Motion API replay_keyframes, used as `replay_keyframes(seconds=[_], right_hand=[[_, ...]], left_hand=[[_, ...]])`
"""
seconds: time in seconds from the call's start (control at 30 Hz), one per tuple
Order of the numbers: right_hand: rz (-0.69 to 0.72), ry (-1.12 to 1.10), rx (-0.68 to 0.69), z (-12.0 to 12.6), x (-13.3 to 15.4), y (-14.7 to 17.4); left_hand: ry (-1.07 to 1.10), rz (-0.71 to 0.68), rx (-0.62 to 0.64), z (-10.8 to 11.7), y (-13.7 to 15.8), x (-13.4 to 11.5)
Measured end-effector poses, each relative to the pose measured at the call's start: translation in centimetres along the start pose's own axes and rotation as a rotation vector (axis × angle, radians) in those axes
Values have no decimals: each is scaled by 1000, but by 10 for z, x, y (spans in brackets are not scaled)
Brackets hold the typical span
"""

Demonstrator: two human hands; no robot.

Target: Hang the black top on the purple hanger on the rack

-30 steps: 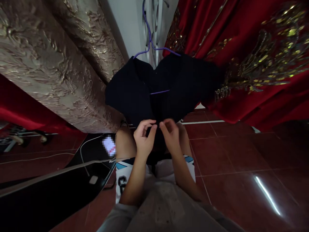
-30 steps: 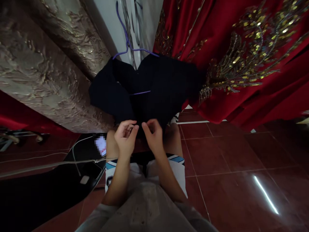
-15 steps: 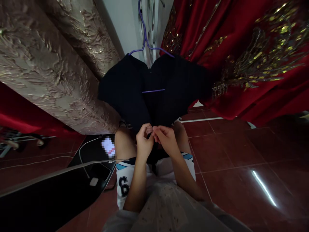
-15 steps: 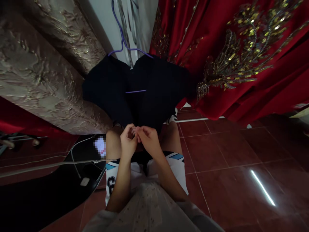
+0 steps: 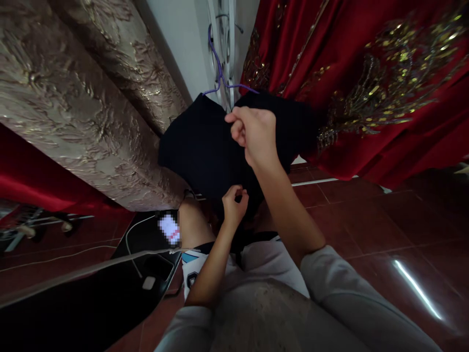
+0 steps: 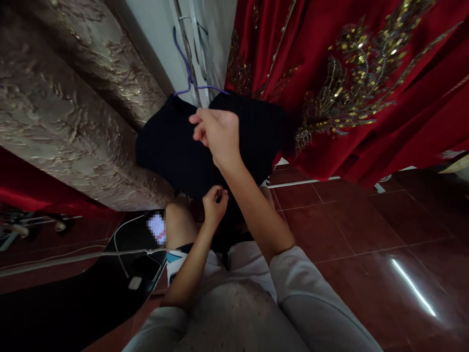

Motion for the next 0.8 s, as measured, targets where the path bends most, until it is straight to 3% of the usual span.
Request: replay_keyframes(seconds=[0.07, 0.17, 0.2, 0.33, 0.5, 0.57, 0.63, 0.73, 0.77, 0.8], right_hand=[[78, -35, 63, -9, 11, -5], [193, -49, 167, -6, 11, 6], [210, -38, 184, -2, 9, 12], [211, 61, 206, 11, 2, 22], [275, 162, 132, 20, -10, 7], [284, 232, 85, 24, -27, 4], [269, 324, 58, 26, -50, 7], [252, 441, 98, 19, -77, 17], [260, 464, 131, 13, -82, 20], [273, 479, 169, 6, -86, 22]], left_hand=[[7, -46, 94, 2, -9, -3], [49, -185, 242, 19, -42, -29], [78, -226, 210, 28, -57, -42], [125, -421, -130, 61, -118, -92], [-92, -639, -2, 62, -151, -124], [-102, -624, -27, 63, -155, -124], [-102, -588, -158, 74, -165, -113], [-102, -508, -513, 107, -193, -73], [-68, -416, -596, 119, -203, -54], [-11, -284, -594, 129, -210, -34]])
Point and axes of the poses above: each hand's wrist, its own y-axis away from the middle knuckle, its own z-axis out of the back of the hand, x = y × z, the point moved 1 cm from there along -y, towards the middle knuckle, and after that the axes turned 7 degrees about -x, right-handed, at the moved point
